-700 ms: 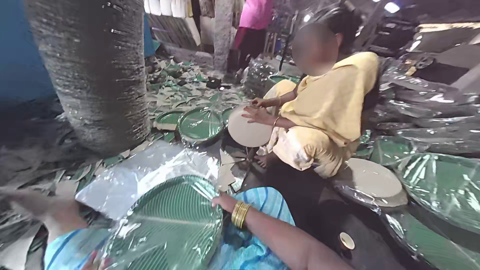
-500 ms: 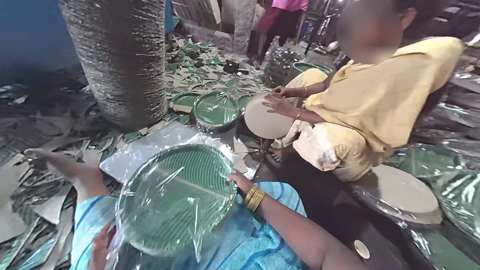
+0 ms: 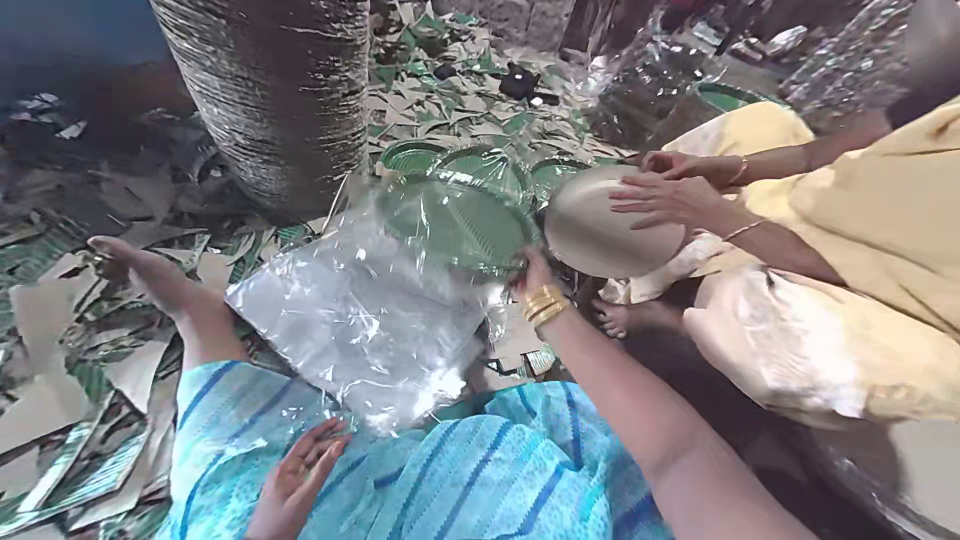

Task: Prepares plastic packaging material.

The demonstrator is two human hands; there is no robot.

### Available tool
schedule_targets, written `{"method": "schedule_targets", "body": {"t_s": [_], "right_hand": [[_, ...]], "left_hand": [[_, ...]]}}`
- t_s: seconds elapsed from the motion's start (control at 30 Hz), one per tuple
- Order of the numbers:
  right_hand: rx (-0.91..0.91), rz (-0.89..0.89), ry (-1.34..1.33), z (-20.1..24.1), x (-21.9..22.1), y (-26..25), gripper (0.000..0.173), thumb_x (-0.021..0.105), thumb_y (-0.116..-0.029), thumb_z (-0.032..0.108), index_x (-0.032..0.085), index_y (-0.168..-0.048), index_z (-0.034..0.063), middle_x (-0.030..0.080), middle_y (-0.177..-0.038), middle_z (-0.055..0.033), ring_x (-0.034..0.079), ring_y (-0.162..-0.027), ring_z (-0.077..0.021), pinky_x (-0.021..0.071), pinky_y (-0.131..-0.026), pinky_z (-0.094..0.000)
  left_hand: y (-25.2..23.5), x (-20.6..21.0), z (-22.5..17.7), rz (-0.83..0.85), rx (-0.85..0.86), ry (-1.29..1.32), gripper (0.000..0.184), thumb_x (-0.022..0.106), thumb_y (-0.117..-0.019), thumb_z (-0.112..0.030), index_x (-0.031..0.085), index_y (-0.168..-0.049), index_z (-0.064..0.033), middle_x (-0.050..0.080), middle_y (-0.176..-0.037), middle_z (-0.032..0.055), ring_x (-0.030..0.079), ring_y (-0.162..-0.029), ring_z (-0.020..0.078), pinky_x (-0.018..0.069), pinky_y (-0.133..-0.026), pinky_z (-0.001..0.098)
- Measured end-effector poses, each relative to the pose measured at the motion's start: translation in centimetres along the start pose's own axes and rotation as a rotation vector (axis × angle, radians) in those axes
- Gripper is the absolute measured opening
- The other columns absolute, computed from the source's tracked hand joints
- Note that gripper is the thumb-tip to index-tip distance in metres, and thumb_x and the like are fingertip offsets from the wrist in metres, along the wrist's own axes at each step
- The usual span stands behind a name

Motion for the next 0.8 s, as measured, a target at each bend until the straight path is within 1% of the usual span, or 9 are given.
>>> {"method": "schedule_targets", "body": {"t_s": [0.17, 0.27, 0.33, 0.4, 0.47, 0.53, 0.6, 0.7, 0.8], "right_hand": [[-0.145, -0.130, -0.110, 9.2, 5.2, -6.8, 0.036, 0.043, -0.1067, 0.042, 0.052, -0.120, 0.0088, 0.054, -0.090, -0.0075, 0.054, -0.069, -0.0170, 0.0501, -0.060, -0.0346], [-0.232, -0.172, -0.248, 14.0, 6.5, -11.4, 0.060, 0.037, -0.1086, 0.048, 0.039, -0.150, 0.0046, 0.054, -0.134, -0.0222, 0.065, -0.105, -0.0311, 0.0592, -0.081, -0.0449], [-0.214, -0.135, -0.276, 15.0, 7.2, -12.7, 0.069, 0.031, -0.1078, 0.058, 0.026, -0.157, 0.0099, 0.047, -0.144, -0.0233, 0.064, -0.111, -0.0330, 0.0591, -0.083, -0.0440], [-0.139, 0.000, -0.097, 12.8, 7.8, -12.6, 0.082, 0.026, -0.1043, 0.069, 0.018, -0.161, 0.0106, 0.047, -0.148, -0.0248, 0.066, -0.114, -0.0328, 0.0598, -0.085, -0.0418], [-0.146, 0.164, 0.301, 8.4, 8.4, -11.8, 0.073, 0.025, -0.1089, 0.057, 0.026, -0.156, 0.0020, 0.060, -0.132, -0.0236, 0.069, -0.099, -0.0263, 0.0578, -0.080, -0.0374], [-0.205, 0.380, 0.792, 2.0, 8.5, -10.2, 0.050, 0.040, -0.1115, 0.032, 0.043, -0.147, -0.0035, 0.064, -0.125, -0.0233, 0.067, -0.104, -0.0290, 0.0558, -0.089, -0.0421], [-0.288, 0.571, 1.234, -5.3, 7.0, -7.7, 0.047, 0.060, -0.1042, 0.022, 0.053, -0.143, -0.0039, 0.065, -0.129, -0.0291, 0.064, -0.119, -0.0420, 0.0490, -0.105, -0.0568], [-0.301, 0.697, 1.593, -12.7, 3.7, -3.1, 0.052, 0.065, -0.0988, 0.016, 0.053, -0.147, 0.0016, 0.058, -0.143, -0.0250, 0.054, -0.134, -0.0435, 0.0419, -0.111, -0.0616], [-0.385, 0.801, 1.770, -15.4, 2.1, -0.1, 0.057, 0.059, -0.0961, 0.007, 0.051, -0.152, 0.0105, 0.039, -0.162, -0.0194, 0.032, -0.152, -0.0407, 0.0276, -0.117, -0.0654]], "left_hand": [[-0.5, 0.0, 0.3, -0.025, -0.036, 0.010, 0.049, 0.058, -0.0974, -0.018, 0.052, -0.135, 0.0130, 0.068, -0.123, 0.0180, 0.070, -0.106, 0.0144, 0.0572, -0.095, 0.0317], [-1.1, 0.0, 1.2, -0.050, -0.024, -0.027, 0.051, 0.060, -0.0949, -0.025, 0.056, -0.132, 0.0109, 0.072, -0.118, 0.0155, 0.072, -0.104, 0.0155, 0.0586, -0.094, 0.0329], [-1.5, 0.2, 1.4, -0.064, -0.037, -0.045, 0.053, 0.060, -0.0937, -0.028, 0.058, -0.131, 0.0098, 0.072, -0.118, 0.0150, 0.072, -0.104, 0.0154, 0.0587, -0.093, 0.0320], [-1.6, 0.1, 1.3, -0.082, -0.063, -0.052, 0.056, 0.061, -0.0928, -0.033, 0.058, -0.131, 0.0082, 0.072, -0.118, 0.0130, 0.072, -0.103, 0.0142, 0.0591, -0.091, 0.0310], [-1.9, 0.2, 1.1, -0.093, -0.063, -0.044, 0.057, 0.062, -0.0926, -0.035, 0.058, -0.130, 0.0084, 0.073, -0.117, 0.0124, 0.073, -0.102, 0.0139, 0.0595, -0.091, 0.0308], [-1.9, 0.2, 0.9, -0.087, -0.062, -0.038, 0.055, 0.063, -0.0916, -0.031, 0.058, -0.130, 0.0083, 0.072, -0.118, 0.0132, 0.072, -0.103, 0.0148, 0.0593, -0.092, 0.0314], [-1.8, 0.1, 0.8, -0.085, -0.032, -0.060, 0.052, 0.065, -0.0891, -0.024, 0.059, -0.128, 0.0088, 0.072, -0.118, 0.0140, 0.072, -0.104, 0.0144, 0.0584, -0.093, 0.0299], [-1.8, 0.0, 0.4, -0.093, 0.041, -0.167, 0.049, 0.069, -0.0867, -0.018, 0.062, -0.126, 0.0106, 0.067, -0.127, 0.0219, 0.068, -0.114, 0.0213, 0.0543, -0.100, 0.0323], [-1.8, 0.1, -0.4, -0.090, 0.102, -0.308, 0.049, 0.072, -0.0860, -0.014, 0.064, -0.126, 0.0111, 0.056, -0.142, 0.0290, 0.059, -0.130, 0.0325, 0.0493, -0.108, 0.0384]]}}
Point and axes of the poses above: each hand's wrist, its own y-axis away from the middle knuckle, its own x-axis out of the palm, z = x × y, the point moved 7 cm from there along -y, towards the middle knuckle
